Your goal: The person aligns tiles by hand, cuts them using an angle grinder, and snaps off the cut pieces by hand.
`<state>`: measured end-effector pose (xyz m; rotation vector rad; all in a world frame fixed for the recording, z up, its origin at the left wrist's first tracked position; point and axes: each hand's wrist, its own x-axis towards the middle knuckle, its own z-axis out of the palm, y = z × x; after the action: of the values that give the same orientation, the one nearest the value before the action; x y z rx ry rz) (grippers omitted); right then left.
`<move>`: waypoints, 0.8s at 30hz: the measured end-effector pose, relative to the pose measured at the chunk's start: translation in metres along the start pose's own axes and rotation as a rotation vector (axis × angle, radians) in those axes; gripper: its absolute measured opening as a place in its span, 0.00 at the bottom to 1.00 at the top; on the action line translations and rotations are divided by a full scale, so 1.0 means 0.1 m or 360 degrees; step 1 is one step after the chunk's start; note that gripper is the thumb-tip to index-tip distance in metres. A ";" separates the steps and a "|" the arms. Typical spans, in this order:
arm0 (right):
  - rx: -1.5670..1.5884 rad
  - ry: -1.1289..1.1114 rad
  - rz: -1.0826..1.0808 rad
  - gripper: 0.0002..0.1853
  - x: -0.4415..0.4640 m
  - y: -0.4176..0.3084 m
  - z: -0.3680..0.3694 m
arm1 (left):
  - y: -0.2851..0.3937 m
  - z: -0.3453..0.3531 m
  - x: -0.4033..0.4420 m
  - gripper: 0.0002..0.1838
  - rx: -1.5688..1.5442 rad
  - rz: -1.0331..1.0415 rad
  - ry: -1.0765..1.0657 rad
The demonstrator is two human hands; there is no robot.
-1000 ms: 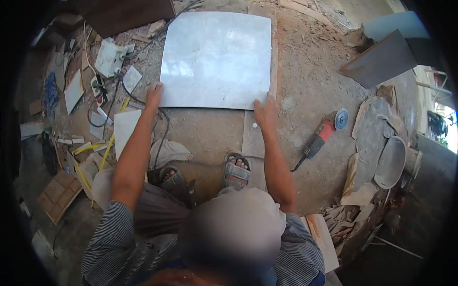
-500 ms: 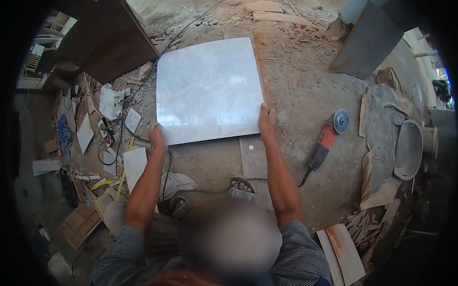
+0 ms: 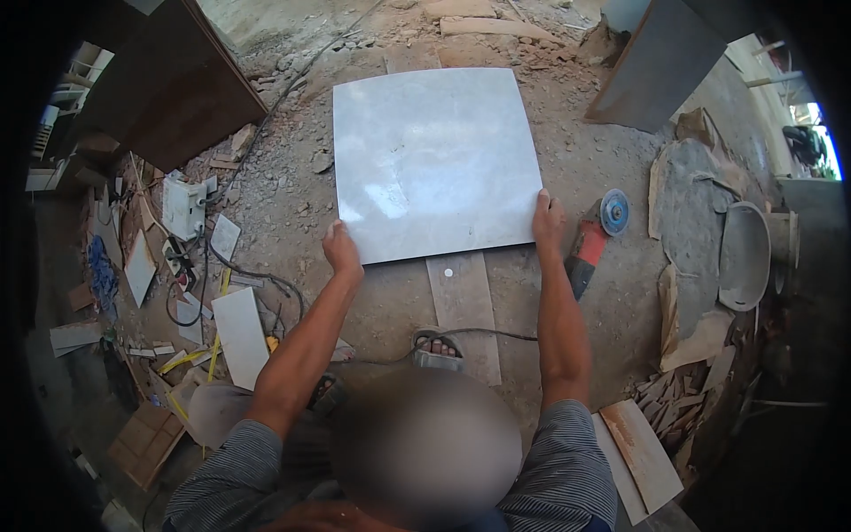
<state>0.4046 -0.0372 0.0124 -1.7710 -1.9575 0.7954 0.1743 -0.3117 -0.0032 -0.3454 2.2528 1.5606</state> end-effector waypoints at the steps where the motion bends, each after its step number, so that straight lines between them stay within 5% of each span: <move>1: -0.0065 0.0006 -0.0040 0.28 0.03 0.00 -0.01 | -0.01 0.02 -0.02 0.19 -0.0005 -0.0007 -0.0006; 12: -0.0311 -0.0040 -0.0125 0.25 0.16 0.05 0.09 | -0.04 0.06 -0.04 0.19 -0.0019 0.0076 -0.0136; 17: 0.0016 0.0137 -0.0203 0.19 0.23 0.01 0.21 | 0.04 0.09 0.03 0.19 -0.0055 0.0028 -0.0177; 20: -0.0014 -0.0094 -0.0068 0.20 0.32 -0.23 0.12 | 0.08 0.12 0.25 0.19 -0.0060 0.0087 -0.0198; 24: -0.0346 -0.0255 -0.0354 0.19 0.49 -0.44 0.09 | 0.14 0.13 0.35 0.19 -0.0040 0.0212 -0.0277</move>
<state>0.3587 0.0074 0.0292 -1.6060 -2.3762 0.6892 0.1390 -0.2941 -0.0106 -0.0635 2.1616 1.6185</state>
